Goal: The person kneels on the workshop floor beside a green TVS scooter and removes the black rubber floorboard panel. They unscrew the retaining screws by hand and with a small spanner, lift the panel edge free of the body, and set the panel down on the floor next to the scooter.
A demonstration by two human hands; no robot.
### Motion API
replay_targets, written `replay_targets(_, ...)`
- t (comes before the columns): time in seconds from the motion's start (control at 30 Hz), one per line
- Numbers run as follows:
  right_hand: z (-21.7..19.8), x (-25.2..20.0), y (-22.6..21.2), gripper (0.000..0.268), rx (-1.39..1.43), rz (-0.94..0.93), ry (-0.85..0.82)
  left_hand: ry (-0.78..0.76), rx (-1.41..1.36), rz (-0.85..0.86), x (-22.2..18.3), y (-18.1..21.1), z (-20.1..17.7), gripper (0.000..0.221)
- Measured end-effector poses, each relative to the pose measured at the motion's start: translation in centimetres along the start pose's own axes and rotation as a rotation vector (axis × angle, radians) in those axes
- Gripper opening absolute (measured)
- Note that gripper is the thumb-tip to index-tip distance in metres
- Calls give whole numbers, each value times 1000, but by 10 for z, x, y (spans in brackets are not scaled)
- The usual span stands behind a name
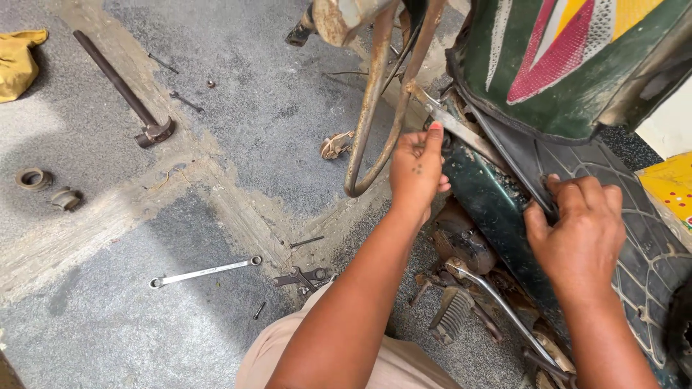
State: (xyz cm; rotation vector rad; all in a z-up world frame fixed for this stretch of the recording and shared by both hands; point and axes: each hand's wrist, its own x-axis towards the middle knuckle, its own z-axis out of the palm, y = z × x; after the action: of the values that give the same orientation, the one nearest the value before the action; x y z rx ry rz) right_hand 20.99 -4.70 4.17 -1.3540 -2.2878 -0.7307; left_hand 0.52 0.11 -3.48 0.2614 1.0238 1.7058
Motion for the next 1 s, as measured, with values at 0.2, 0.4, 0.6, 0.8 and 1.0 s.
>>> replay_targets(0.2, -6, 0, -7, 32, 33, 55, -24, -11, 224, 83, -8, 24, 10, 50)
replay_targets(0.4, -6, 2, -8, 31, 32, 22, 0, -96, 67, 145, 16, 4, 15, 40)
replay_targets(0.6, -13, 3, -13, 32, 68, 35, -33, -117, 48, 112, 9, 15, 18, 36)
replay_targets(0.8, -15, 1, -9, 36, 35, 10, -51, -79, 41, 166, 11, 10, 22, 33)
replay_targets(1.0, -25, 7, -16, 40, -27, 4, -50, -20, 200, 265, 9, 8, 22, 36)
